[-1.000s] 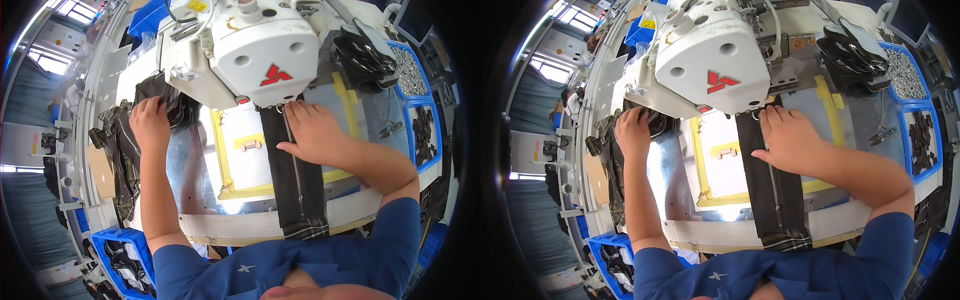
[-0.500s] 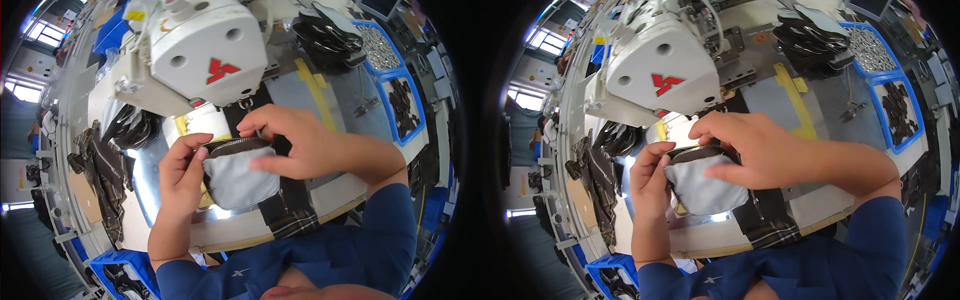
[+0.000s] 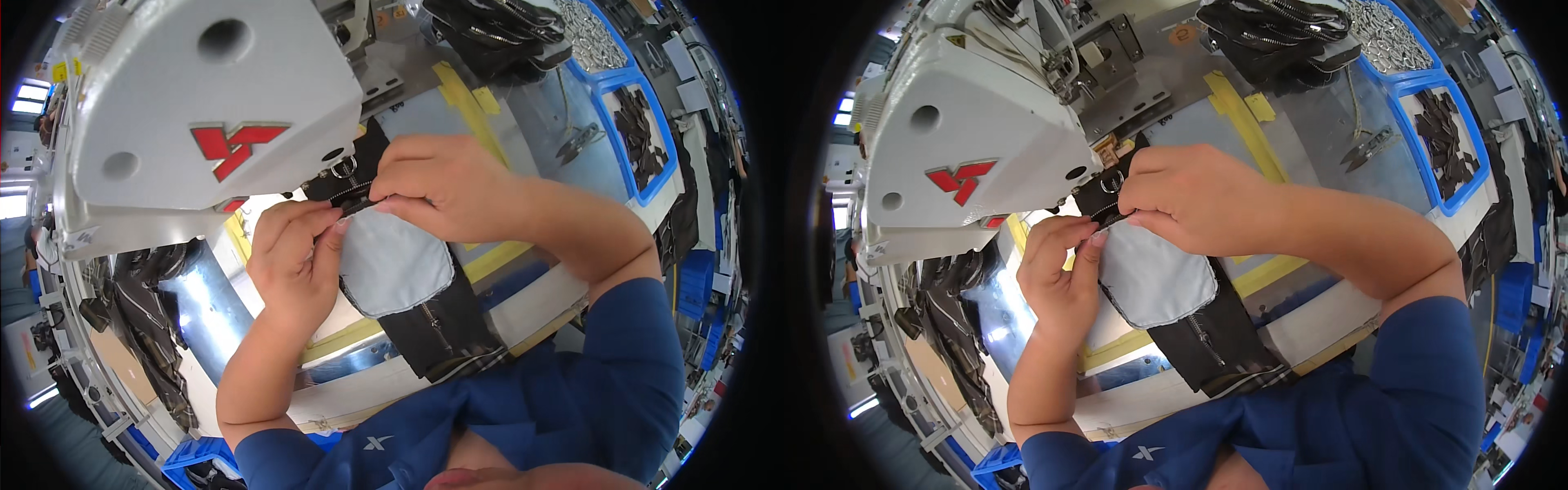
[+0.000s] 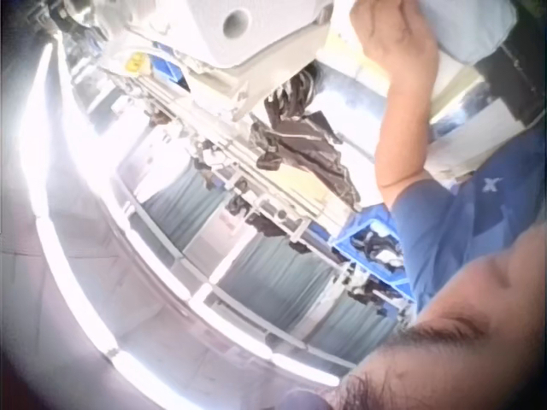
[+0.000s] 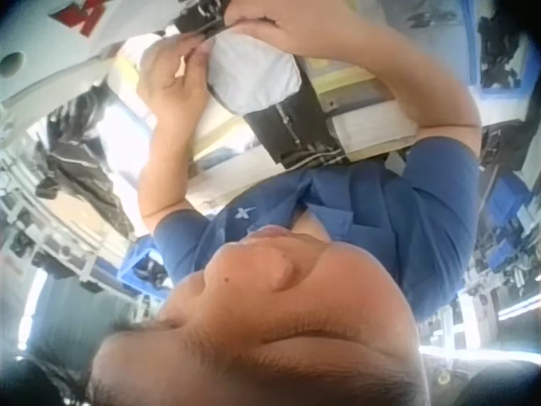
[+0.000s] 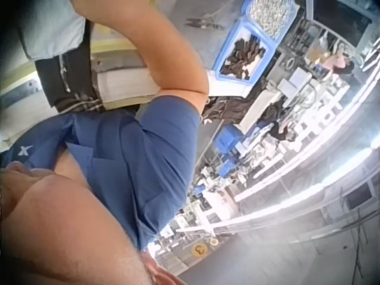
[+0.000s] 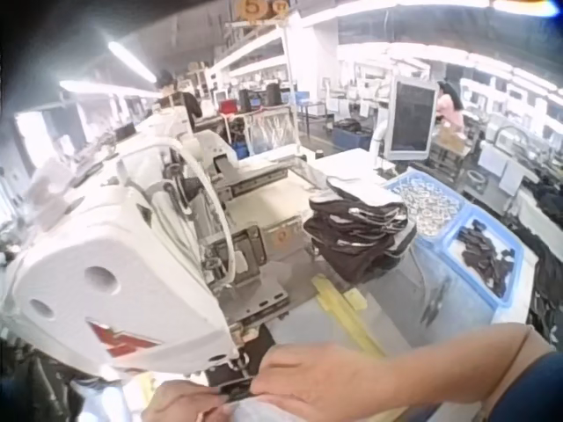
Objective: The person sews zippers onto small fabric pouches using a sewing machine. They repeatedly pick up a pouch, align the zipper, sew along the edge, trim threads, and place the finished pouch aside. The process is repeated for multiple pouches throughout the clip.
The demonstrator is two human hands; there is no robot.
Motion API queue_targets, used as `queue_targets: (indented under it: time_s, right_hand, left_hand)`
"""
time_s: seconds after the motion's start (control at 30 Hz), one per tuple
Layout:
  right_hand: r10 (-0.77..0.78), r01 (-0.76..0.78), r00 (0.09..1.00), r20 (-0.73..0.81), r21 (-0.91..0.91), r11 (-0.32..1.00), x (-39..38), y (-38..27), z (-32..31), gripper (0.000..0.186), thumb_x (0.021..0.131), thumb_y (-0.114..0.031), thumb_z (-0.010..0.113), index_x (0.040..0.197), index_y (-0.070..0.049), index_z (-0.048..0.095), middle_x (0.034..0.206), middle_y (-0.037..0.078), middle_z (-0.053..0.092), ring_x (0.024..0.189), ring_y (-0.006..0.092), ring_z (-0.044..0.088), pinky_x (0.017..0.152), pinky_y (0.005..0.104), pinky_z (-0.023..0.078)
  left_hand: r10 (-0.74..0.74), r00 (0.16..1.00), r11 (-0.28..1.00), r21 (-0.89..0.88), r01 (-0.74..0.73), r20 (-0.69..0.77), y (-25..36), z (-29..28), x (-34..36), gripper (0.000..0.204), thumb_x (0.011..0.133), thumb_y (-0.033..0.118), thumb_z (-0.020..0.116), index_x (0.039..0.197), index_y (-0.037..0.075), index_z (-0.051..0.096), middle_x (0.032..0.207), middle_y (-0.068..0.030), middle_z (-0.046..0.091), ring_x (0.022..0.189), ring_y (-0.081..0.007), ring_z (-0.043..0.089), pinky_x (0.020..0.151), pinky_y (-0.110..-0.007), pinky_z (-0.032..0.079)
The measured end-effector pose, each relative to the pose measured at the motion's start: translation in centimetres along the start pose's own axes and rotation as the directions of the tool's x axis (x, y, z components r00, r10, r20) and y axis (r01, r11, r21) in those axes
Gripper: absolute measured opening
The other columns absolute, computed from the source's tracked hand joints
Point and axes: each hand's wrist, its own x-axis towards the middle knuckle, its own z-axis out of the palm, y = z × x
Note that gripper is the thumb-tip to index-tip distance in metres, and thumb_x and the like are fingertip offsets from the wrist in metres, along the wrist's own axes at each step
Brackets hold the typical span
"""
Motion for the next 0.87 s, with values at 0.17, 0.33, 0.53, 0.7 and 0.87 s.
queue_targets:
  time_s: [0.17,0.33,0.53,0.7,0.87]
  right_hand:
    - [-0.078,0.079,0.997,0.017,-0.047,0.996,-0.1,0.4,0.5,0.018,0.084,-0.006,0.082,0.101,-0.008,0.077,0.101,0.008,0.071,0.081,0.0288,0.071,0.068,0.0383,0.058]
    - [-0.055,0.056,0.998,0.037,-0.048,0.997,-0.3,0.1,0.7,0.019,0.083,-0.005,0.081,0.100,-0.008,0.075,0.096,0.008,0.068,0.079,0.0293,0.070,0.066,0.0386,0.058]
    - [-0.055,0.055,0.998,0.016,-0.035,0.998,-0.2,0.3,1.1,0.016,0.084,-0.006,0.081,0.098,-0.009,0.074,0.092,0.007,0.066,0.077,0.0290,0.068,0.063,0.0388,0.055]
    - [0.049,-0.052,0.998,0.042,0.084,0.995,-0.1,0.4,0.9,0.014,0.087,-0.010,0.081,0.100,-0.007,0.076,0.090,0.009,0.068,0.076,0.0284,0.068,0.062,0.0381,0.054]
    - [0.071,-0.078,0.997,0.038,0.259,0.963,0.0,1.1,1.2,0.017,0.090,-0.015,0.083,0.105,-0.007,0.078,0.094,0.011,0.072,0.076,0.0248,0.069,0.063,0.0376,0.054]
  left_hand:
    - [-0.051,0.996,0.993,-0.100,0.058,0.068,0.0,0.1,-0.3,0.013,0.091,-0.003,0.080,0.102,-0.001,0.075,0.101,-0.0121,0.076,0.087,-0.0200,0.071,0.079,-0.029,0.056]
    - [-0.193,0.972,0.893,-0.387,0.231,0.135,-0.4,0.6,-0.2,0.017,0.091,0.000,0.080,0.107,-0.001,0.075,0.098,-0.0110,0.075,0.080,-0.0166,0.070,0.072,-0.028,0.055]
    - [-0.197,0.968,0.926,-0.295,0.237,0.157,-0.6,0.7,-0.4,0.015,0.091,0.002,0.081,0.105,-0.001,0.077,0.094,-0.0102,0.075,0.076,-0.0154,0.068,0.069,-0.027,0.054]
    - [-0.105,0.985,0.974,-0.188,0.130,0.139,-0.2,0.6,0.1,0.011,0.092,0.001,0.080,0.103,0.000,0.077,0.091,-0.0107,0.075,0.076,-0.0187,0.070,0.068,-0.029,0.055]
    - [-0.059,0.988,0.986,-0.146,0.080,0.141,-0.2,0.7,0.2,0.011,0.092,0.001,0.079,0.103,0.001,0.076,0.093,-0.0112,0.076,0.078,-0.0213,0.072,0.069,-0.030,0.056]
